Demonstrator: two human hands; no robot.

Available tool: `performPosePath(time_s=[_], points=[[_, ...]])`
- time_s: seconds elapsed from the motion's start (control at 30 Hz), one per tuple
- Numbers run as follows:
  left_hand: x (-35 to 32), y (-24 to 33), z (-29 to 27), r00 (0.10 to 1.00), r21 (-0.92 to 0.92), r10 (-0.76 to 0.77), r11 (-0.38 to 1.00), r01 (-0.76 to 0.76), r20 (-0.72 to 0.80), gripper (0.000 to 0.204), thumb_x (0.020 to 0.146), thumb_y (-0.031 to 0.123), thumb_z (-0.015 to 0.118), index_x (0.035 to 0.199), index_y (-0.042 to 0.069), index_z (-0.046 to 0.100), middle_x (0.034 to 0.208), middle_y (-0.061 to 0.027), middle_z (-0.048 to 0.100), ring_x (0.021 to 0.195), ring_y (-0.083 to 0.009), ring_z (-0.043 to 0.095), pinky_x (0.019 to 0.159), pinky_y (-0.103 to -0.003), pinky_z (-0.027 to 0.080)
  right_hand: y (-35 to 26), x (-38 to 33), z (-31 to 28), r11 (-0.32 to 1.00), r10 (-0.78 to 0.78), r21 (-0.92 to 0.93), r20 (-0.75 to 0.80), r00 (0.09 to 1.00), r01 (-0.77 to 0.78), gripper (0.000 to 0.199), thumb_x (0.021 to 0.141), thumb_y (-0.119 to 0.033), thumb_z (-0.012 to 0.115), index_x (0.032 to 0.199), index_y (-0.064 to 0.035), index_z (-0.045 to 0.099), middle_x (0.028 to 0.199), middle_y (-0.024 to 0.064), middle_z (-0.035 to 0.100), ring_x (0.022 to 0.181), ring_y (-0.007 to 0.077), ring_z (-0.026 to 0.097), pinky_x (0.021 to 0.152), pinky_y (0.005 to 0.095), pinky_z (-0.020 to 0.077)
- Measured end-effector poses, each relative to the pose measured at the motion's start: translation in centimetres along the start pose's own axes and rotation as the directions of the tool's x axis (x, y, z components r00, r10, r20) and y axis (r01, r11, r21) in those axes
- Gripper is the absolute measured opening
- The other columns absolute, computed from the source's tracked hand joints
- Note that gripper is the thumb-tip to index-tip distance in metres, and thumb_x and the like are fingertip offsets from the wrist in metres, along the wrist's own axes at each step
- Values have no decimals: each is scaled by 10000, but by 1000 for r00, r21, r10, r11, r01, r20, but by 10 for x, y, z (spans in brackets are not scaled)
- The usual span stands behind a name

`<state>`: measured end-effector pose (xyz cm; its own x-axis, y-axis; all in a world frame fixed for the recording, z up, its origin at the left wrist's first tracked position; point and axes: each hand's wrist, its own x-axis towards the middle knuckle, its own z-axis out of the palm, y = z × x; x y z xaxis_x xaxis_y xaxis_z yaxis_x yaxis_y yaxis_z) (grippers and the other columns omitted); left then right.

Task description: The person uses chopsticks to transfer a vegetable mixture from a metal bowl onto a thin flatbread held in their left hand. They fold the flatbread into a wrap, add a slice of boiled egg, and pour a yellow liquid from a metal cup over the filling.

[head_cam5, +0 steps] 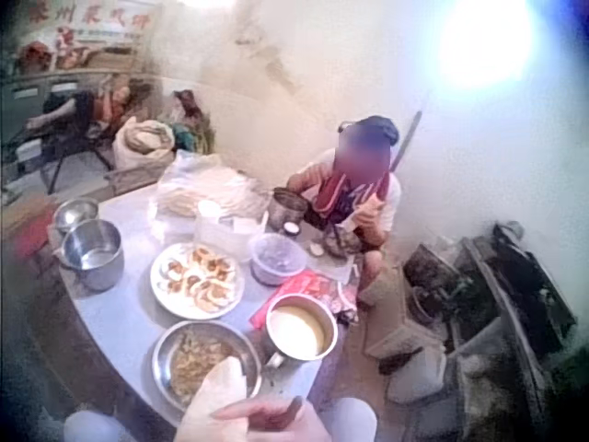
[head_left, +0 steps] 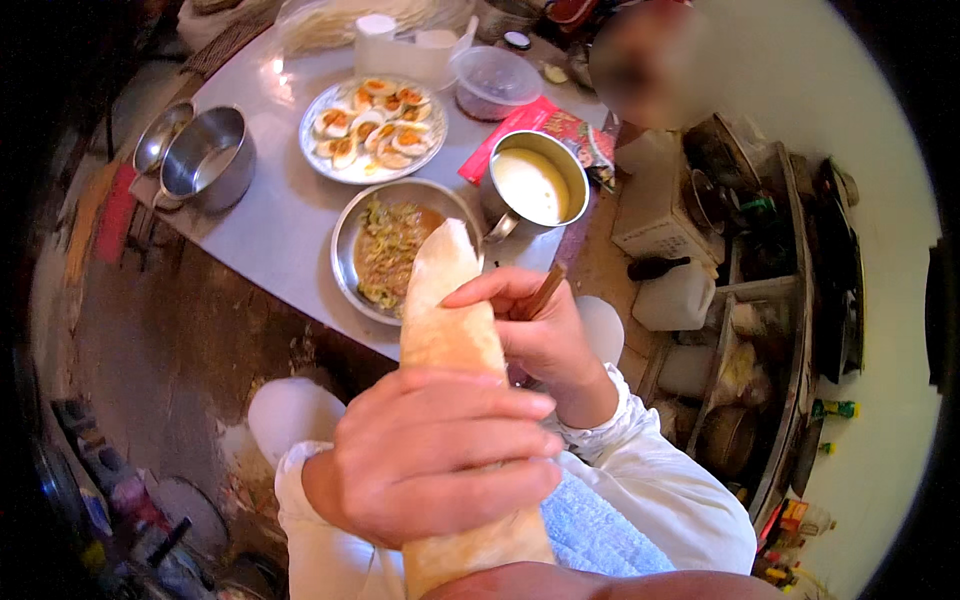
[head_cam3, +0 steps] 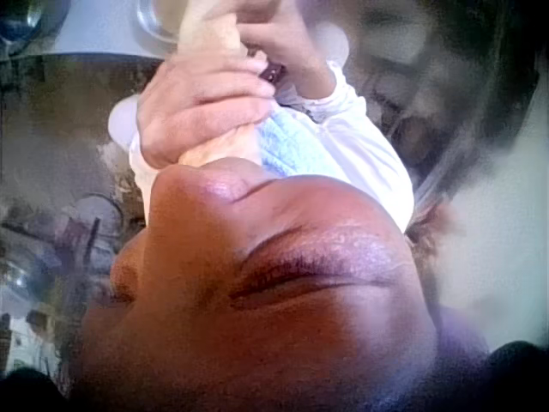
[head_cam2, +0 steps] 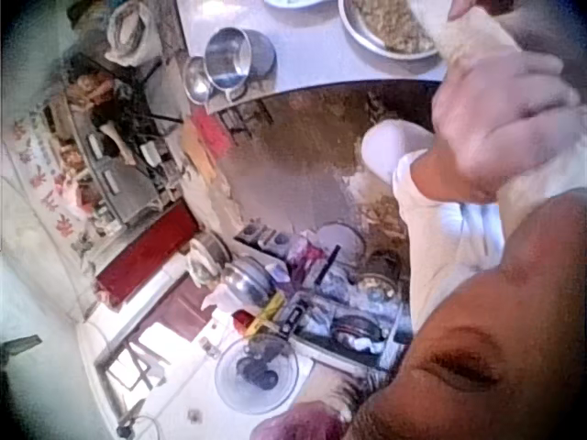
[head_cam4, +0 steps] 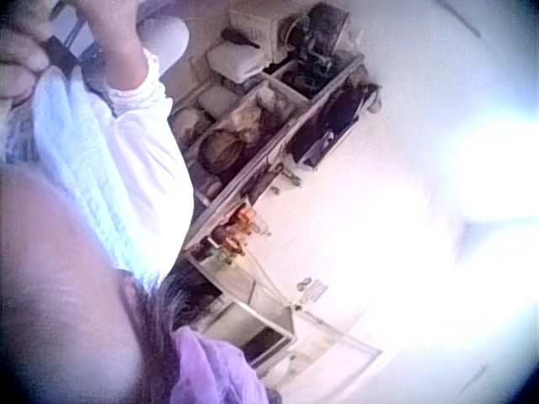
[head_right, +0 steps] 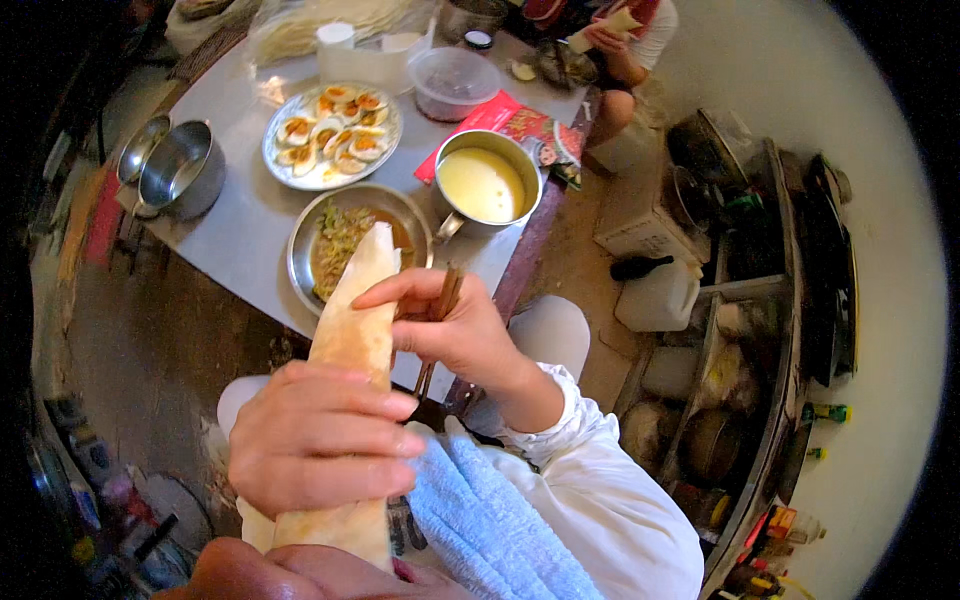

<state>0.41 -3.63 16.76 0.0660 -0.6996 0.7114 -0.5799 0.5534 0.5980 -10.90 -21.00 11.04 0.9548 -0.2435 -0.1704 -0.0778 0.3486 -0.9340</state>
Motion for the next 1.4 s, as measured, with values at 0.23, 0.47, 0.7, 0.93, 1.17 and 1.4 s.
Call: performPosePath(time_s=[0.23,0.47,0.7,0.93,1.17,1.4], points=[[-1,3,-3,1000,-100,-3,995,2,-8,94,816,207,703,892,152,704,935,-18,736,914,-206,701,788,-332,493,-9,-1,8,994,-26,108,51,998,21,317,847,34,661,1159,64,613,982,128,688,769,138,668,671,262,561],[-4,4,-15,999,-126,-53,991,52,-5,86,821,227,708,874,164,684,922,-10,731,920,-203,700,797,-333,495,-8,3,18,994,-3,113,38,999,-2,294,849,39,652,1139,73,621,974,138,692,752,148,674,663,268,567],[-8,-1,-14,998,-153,-37,988,30,-43,91,840,229,693,884,150,686,920,-21,730,928,-222,700,816,-340,499,-7,5,20,997,51,57,14,999,-51,286,836,47,648,1121,66,633,941,133,698,711,145,673,638,257,555],[-7,-11,-16,1000,-212,-15,977,16,3,139,874,246,655,842,118,700,889,-51,729,904,-244,704,815,-336,506,2,6,18,999,33,38,-9,999,-32,268,839,15,651,1103,58,641,898,119,700,695,136,669,609,241,534],[-7,-27,1,971,-260,-131,962,77,-201,159,791,142,657,866,2,671,878,-107,690,875,-267,687,826,-366,532,25,23,11,1000,2,-10,-96,995,-3,299,847,-125,695,1090,43,652,848,72,695,648,94,635,511,197,443],[-1,-30,6,840,-442,-459,842,308,-289,120,824,77,725,852,-16,655,865,-128,678,893,-264,669,873,-423,535,31,36,-2,996,-12,84,-59,998,17,312,860,-151,704,1100,23,608,845,89,687,612,142,678,413,172,348]])
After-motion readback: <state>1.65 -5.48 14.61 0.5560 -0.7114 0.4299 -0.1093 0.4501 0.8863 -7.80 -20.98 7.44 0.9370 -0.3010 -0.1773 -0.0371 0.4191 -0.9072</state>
